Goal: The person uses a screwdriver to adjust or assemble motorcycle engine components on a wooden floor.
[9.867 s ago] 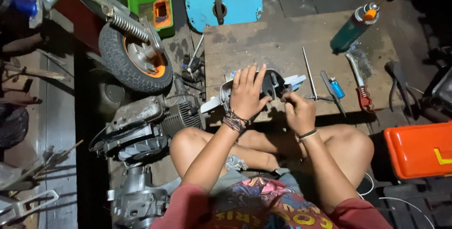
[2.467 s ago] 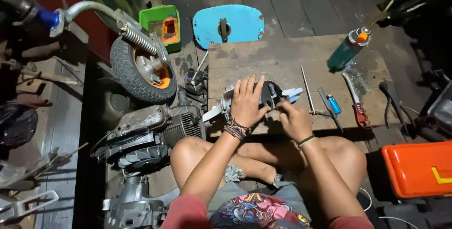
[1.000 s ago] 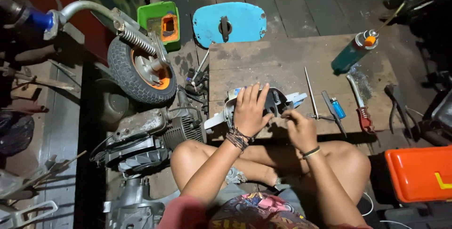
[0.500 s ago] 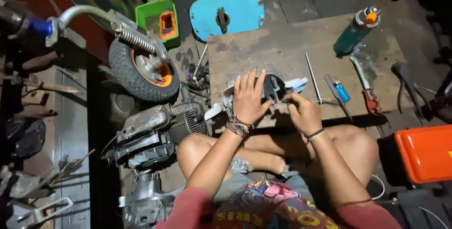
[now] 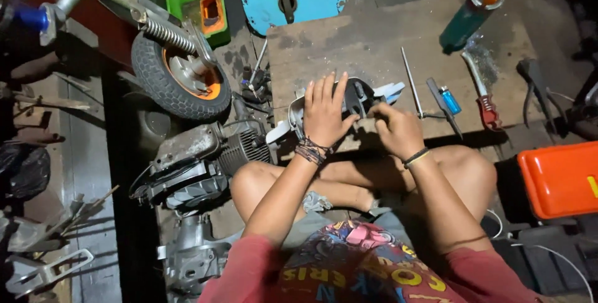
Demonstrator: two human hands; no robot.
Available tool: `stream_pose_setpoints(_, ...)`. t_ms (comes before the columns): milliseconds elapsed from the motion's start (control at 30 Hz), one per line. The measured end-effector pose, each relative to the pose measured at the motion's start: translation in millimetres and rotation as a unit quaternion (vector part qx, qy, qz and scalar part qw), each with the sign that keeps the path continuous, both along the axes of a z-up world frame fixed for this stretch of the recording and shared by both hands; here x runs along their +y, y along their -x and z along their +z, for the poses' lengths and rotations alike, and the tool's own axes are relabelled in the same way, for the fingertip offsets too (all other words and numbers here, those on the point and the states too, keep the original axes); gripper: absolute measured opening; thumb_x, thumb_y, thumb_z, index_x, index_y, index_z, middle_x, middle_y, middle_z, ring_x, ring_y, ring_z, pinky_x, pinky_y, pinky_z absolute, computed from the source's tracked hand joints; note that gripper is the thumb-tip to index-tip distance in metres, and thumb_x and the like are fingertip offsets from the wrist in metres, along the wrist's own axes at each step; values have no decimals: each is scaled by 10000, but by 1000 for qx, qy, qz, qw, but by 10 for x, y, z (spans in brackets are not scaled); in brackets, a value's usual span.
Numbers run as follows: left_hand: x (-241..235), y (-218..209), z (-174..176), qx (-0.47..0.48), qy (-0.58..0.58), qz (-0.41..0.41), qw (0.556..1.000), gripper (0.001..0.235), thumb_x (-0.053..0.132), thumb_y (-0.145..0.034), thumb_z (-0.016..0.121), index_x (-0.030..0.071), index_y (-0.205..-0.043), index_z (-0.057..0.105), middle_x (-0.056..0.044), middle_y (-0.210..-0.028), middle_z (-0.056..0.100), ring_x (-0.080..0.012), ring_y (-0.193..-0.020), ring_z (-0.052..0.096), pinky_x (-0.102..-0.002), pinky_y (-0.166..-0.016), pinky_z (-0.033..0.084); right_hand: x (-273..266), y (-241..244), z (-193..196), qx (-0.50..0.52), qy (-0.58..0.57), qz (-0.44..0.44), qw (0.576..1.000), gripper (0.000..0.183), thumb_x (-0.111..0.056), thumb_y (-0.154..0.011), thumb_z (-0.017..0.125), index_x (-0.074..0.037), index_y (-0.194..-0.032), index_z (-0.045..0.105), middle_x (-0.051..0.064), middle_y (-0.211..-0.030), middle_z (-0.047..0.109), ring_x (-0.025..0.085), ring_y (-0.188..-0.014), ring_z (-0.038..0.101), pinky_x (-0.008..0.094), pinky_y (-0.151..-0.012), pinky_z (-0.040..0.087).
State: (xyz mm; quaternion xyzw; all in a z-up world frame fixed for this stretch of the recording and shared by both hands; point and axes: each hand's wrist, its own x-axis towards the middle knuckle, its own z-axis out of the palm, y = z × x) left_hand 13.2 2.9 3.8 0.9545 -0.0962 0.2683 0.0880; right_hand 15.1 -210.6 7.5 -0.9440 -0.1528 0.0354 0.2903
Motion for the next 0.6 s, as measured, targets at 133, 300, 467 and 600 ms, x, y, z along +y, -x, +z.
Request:
stream_pose_setpoints(133,12,-11,-28,-6,0,1,1000,1188,541,-531,951,110,-1519,453,-168,-1426,524,-322,-1341,489,-507,-1236,210,46,33,-84,-30,16,24,999,304,-125,-894,621,-270,-1148,703,113,-1006,789,411,-950,733,517,-889,557)
stream_pose_setpoints(300,-14,27,2,-9,-13,3,1000,1176,538,-522,950,117,-1507,467,-158,-1415,525,-315,-1335,489,-498,-1229,219,-32,-1,56,-23,-1,18,1000,278,-160,-890,622,-300,-1113,711,64,-961,792,374,-966,727,517,-889,558)
stream_pose_setpoints(467,-8,36,6,-4,-10,7,1000,1169,528,-536,960,113,-1510,464,-164,-1405,535,-315,-1327,498,-497,-1228,216,30,104,-111,3,-49,48,998,295,-126,-881,623,-249,-1135,707,116,-996,788,407,-1004,718,512,-914,548)
stream_pose_setpoints(600,-27,27,59,-4,-17,7,1000,1167,530,-549,954,116,-1518,451,-162,-1421,523,-316,-1341,492,-493,-1228,221,-77,1,-97,-32,-49,15,998,316,-106,-887,615,-296,-1110,733,39,-951,788,340,-987,726,473,-882,563)
